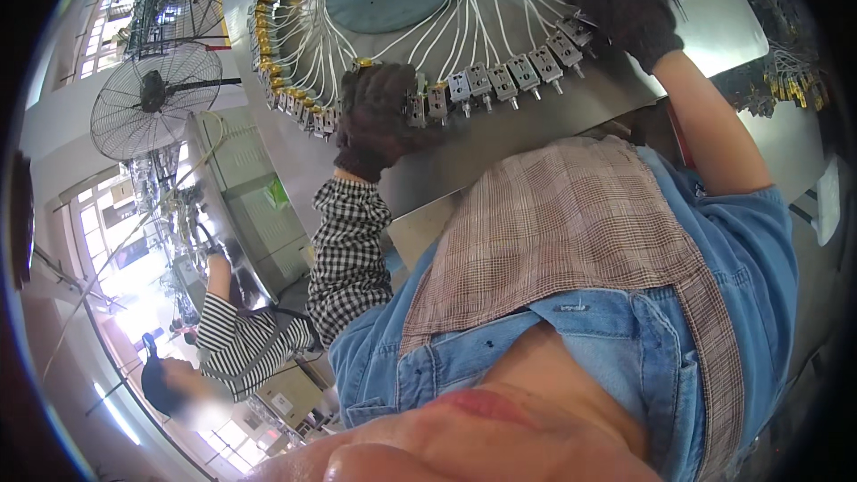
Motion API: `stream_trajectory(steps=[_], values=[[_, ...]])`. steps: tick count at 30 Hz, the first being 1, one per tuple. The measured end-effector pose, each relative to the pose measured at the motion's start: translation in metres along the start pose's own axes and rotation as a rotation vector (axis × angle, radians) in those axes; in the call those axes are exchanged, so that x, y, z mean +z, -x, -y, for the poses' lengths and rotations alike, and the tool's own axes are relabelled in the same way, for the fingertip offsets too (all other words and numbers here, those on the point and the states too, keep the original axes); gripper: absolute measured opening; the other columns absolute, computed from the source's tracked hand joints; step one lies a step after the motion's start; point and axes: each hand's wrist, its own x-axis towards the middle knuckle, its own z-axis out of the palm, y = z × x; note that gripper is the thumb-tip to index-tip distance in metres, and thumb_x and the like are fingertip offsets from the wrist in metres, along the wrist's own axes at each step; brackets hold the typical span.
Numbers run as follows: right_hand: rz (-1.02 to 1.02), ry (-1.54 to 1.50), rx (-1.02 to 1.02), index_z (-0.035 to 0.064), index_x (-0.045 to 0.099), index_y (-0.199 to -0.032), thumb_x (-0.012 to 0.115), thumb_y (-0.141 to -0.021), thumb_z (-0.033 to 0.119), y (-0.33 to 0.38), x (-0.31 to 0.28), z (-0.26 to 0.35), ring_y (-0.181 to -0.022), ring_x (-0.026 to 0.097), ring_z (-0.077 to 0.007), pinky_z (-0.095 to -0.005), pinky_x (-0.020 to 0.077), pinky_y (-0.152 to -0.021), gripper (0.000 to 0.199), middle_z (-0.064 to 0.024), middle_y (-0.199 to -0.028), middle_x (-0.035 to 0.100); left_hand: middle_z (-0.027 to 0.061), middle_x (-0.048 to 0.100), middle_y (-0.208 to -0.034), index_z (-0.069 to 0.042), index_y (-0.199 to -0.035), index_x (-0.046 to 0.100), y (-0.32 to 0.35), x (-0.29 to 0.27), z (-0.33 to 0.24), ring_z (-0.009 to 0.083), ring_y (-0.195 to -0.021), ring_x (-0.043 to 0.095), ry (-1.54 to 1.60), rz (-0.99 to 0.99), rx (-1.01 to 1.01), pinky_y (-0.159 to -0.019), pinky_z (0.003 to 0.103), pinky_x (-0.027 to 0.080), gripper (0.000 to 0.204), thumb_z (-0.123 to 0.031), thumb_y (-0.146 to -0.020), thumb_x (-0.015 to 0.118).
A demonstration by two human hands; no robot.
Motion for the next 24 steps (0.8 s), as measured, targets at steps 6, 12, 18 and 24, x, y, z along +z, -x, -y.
stream_trajectory(steps=[6,12,18,24], values=[[-0.099,-0.159,-0.246,0.0205,0.059,-0.114,0.067,-0.071,0.028,-0.012,0.069,-0.04,-0.129,0.03,-0.0382,-0.0458,0.0298,-0.105,0.045,-0.0169,-0.138,0.035,0.0144,0.053,-0.106,-0.007,-0.107,0.053,-0.008,0.046,-0.004,0.0334,-0.105,0.049,0.173,-0.146,0.023,-0.095,0.047,0.036,0.074,-0.061,-0.059,0.07],[0.109,-0.397,-0.067,0.0145,0.051,-0.125,0.062,-0.076,0.027,-0.051,0.041,-0.047,-0.13,0.026,-0.0388,-0.0446,0.0282,-0.107,0.051,-0.0184,-0.141,0.03,0.0148,0.056,-0.109,-0.006,-0.107,0.051,-0.027,0.038,-0.058,0.0344,-0.102,0.053,0.249,-0.218,-0.052,-0.087,0.045,0.042,0.066,-0.042,-0.059,0.077],[0.103,-0.345,-0.234,0.0173,0.051,-0.125,0.061,-0.077,0.035,-0.107,0.058,-0.063,-0.131,0.028,-0.0387,-0.049,0.0298,-0.105,0.052,-0.019,-0.139,0.033,0.0173,0.055,-0.111,-0.002,-0.109,0.052,-0.047,0.022,-0.079,0.0362,-0.105,0.051,0.264,-0.177,-0.157,-0.087,0.045,0.043,0.071,-0.045,-0.059,0.079],[-0.025,0.086,-0.357,0.0119,0.057,-0.116,0.058,-0.074,0.05,-0.098,-0.009,-0.033,-0.118,0.043,-0.035,-0.0466,0.0376,-0.094,0.056,-0.0151,-0.125,0.048,0.0216,0.052,-0.117,0.001,-0.117,0.048,-0.069,-0.02,-0.118,0.0375,-0.11,0.049,0.336,-0.05,-0.258,-0.09,0.043,0.042,0.079,-0.045,-0.06,0.078]])
